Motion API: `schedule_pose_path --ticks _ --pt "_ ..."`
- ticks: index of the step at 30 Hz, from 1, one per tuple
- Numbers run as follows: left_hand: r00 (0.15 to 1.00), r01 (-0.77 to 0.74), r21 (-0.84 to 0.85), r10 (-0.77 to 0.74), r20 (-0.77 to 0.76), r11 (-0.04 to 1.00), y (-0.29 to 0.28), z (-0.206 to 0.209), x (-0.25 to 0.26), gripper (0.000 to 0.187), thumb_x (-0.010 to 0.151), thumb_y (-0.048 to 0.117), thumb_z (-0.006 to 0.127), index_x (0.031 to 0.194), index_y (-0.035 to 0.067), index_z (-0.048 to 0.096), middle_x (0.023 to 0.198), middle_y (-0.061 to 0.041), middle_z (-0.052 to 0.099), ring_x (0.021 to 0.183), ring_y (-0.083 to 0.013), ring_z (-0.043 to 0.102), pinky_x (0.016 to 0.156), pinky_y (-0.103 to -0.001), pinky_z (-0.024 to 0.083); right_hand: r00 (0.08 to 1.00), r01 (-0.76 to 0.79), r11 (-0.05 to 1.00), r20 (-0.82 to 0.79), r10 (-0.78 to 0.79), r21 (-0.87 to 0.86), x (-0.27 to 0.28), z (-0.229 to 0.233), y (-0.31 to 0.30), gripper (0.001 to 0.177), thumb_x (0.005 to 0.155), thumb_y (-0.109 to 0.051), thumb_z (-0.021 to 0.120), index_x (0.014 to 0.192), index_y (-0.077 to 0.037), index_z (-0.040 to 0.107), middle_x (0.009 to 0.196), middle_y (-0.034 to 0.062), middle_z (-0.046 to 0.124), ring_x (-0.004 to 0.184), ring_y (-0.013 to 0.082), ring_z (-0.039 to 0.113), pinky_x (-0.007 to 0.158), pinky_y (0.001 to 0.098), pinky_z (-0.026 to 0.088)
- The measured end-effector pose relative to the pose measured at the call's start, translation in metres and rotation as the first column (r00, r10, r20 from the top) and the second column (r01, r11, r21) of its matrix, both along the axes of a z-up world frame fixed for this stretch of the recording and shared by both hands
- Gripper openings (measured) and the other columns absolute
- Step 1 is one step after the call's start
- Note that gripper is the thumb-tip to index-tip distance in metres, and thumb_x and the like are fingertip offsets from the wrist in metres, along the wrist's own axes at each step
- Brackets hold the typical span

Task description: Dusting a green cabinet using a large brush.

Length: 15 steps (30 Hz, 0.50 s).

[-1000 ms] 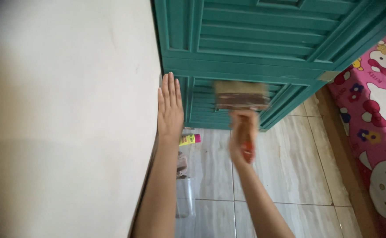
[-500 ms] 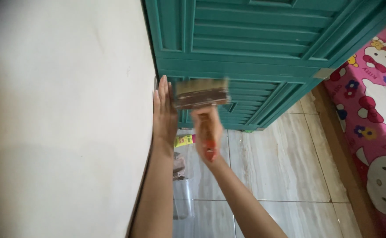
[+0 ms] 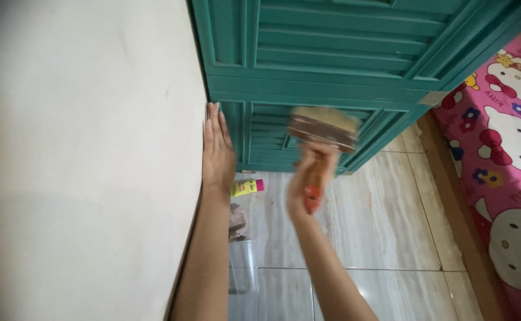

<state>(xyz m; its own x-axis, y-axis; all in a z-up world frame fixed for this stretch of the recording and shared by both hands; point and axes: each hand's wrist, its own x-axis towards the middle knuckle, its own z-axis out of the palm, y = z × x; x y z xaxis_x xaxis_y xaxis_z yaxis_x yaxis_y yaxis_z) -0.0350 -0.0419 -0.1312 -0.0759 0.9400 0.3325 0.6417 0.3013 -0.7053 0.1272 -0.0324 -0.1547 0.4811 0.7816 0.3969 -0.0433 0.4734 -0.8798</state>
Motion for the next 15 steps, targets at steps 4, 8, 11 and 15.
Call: schedule_pose_path --ticks 4,8,11,15 --pt "0.999 0.046 0.122 -0.047 0.005 0.991 -0.001 -0.008 -0.004 0.062 0.111 0.031 0.033 0.159 -0.009 0.030 0.169 -0.023 0.023 0.158 -0.0330 0.013 0.128 -0.044 0.006 0.973 -0.222 0.975 -0.058 0.223 0.024 -0.049 -0.006 -0.004 0.009 0.101 -0.011 0.064 0.105 -0.013 0.056 0.100 0.0033 0.065 0.090 0.0121 0.068 0.060 0.0213 0.050" --pt "0.999 0.025 0.070 -0.021 -0.049 0.997 -0.013 0.008 -0.001 0.063 0.109 0.033 0.035 0.158 -0.007 0.031 0.165 -0.022 0.029 0.157 -0.0308 0.013 0.127 -0.042 0.009 0.961 -0.265 0.959 -0.052 0.271 0.096 -0.062 -0.014 -0.013 0.008 0.107 -0.010 0.064 0.107 -0.009 0.056 0.101 0.0042 0.065 0.090 0.0123 0.062 0.076 0.0233 0.051" --pt "0.997 0.022 0.033 -0.019 -0.080 0.999 -0.014 0.013 -0.003 0.063 0.108 0.034 0.035 0.157 -0.006 0.033 0.165 -0.022 0.030 0.156 -0.0311 0.013 0.126 -0.042 0.010 0.989 -0.106 0.990 -0.092 0.114 0.091 -0.068 0.005 -0.022 0.006 0.105 -0.009 0.060 0.107 -0.009 0.055 0.105 0.0021 0.065 0.098 0.0124 0.068 0.076 0.0240 0.052" --pt "0.996 0.027 0.026 -0.025 -0.084 0.999 -0.015 0.010 -0.003 0.062 0.108 0.036 0.035 0.154 -0.005 0.039 0.165 -0.021 0.031 0.158 -0.0305 0.009 0.127 -0.041 0.010 0.967 -0.224 0.973 0.137 0.214 0.059 -0.069 -0.017 -0.015 0.006 0.103 -0.005 0.068 0.105 -0.005 0.062 0.097 0.0052 0.062 0.083 0.0114 0.058 0.067 0.0249 0.046"
